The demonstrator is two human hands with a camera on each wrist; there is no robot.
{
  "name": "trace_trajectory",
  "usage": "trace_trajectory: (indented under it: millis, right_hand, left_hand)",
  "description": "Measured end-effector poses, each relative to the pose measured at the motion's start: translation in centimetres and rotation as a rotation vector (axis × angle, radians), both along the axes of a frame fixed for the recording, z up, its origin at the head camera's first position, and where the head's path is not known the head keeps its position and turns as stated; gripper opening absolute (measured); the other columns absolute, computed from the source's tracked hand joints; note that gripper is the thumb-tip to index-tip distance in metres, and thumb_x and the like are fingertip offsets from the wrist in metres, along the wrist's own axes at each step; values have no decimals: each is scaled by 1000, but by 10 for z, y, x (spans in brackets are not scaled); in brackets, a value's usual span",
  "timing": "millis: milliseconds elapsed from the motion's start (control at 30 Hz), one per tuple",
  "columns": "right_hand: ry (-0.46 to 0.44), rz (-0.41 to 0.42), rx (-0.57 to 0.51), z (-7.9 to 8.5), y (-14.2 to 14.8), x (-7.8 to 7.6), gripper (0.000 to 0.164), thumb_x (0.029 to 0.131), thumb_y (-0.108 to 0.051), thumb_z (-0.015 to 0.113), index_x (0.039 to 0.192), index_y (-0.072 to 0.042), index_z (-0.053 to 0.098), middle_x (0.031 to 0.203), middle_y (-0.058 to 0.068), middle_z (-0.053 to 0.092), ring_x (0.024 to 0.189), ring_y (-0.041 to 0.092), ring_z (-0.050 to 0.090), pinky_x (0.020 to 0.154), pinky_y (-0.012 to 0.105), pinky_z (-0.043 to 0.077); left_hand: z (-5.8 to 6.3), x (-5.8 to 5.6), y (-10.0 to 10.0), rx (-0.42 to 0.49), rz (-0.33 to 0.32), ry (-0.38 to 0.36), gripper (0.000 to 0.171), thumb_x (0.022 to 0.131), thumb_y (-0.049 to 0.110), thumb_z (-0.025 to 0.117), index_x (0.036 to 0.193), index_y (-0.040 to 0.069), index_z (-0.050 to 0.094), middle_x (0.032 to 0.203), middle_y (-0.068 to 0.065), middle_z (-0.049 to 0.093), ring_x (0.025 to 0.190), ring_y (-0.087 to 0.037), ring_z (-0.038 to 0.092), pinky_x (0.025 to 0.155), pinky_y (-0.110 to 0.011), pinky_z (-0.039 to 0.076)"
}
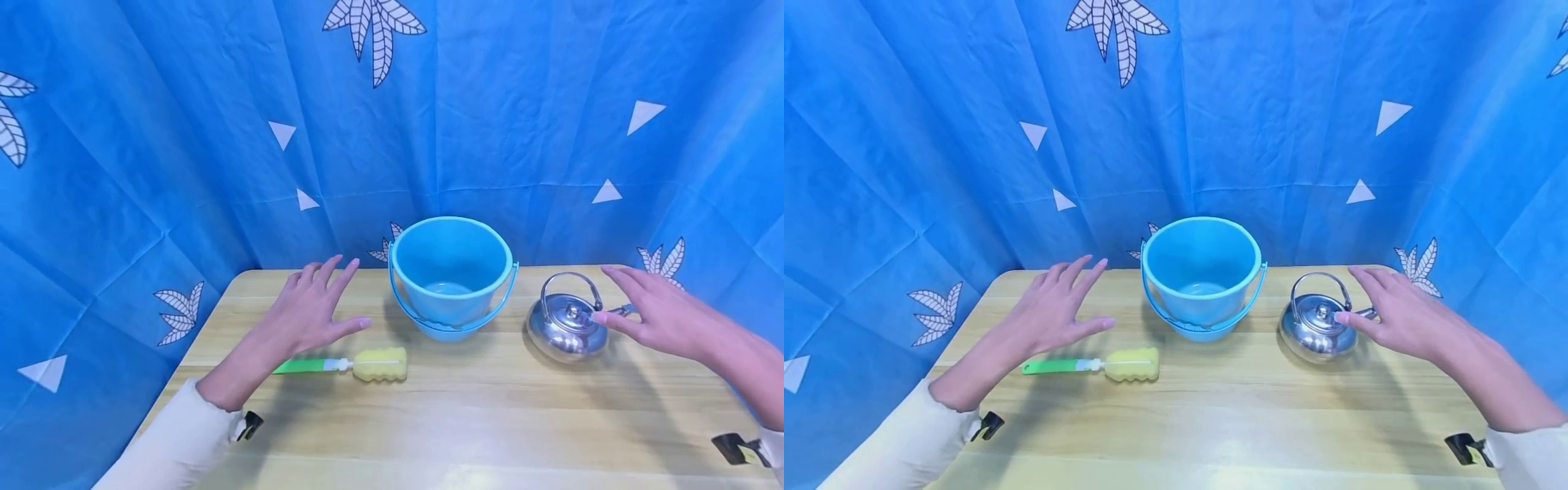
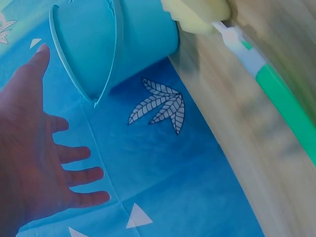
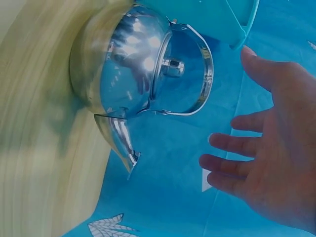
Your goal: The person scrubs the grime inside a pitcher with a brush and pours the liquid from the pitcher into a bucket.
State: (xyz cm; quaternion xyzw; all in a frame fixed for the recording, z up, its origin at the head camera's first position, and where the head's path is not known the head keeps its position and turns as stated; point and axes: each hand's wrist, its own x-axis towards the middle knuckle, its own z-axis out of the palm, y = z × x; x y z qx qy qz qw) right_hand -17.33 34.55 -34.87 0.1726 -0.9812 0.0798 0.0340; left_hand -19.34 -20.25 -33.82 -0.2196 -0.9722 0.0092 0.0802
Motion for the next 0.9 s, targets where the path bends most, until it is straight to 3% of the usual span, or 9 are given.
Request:
trace_trajectory:
  millis: [433, 900]
  right_hand:
    - [48, 16, 17, -10, 2, -4, 77, 100, -43, 66, 150, 10, 41, 145, 39, 48, 128, 60, 49, 103, 77, 39]
    - [47, 16, 8, -20, 5, -12, 64, 103, -35, 63, 143, 12, 48, 133, 39, 58, 118, 56, 58, 99, 72, 46]
  left_hand:
    - [-3, 4, 20, 7, -12, 3, 103, 86, 94, 30, 166, 28, 23, 163, -15, 39, 143, -43, 43, 112, -67, 41]
    - [-9, 7, 38, -14, -32, 33, 105, 85, 94, 31, 149, 14, 51, 147, -13, 54, 135, -36, 52, 105, -60, 49]
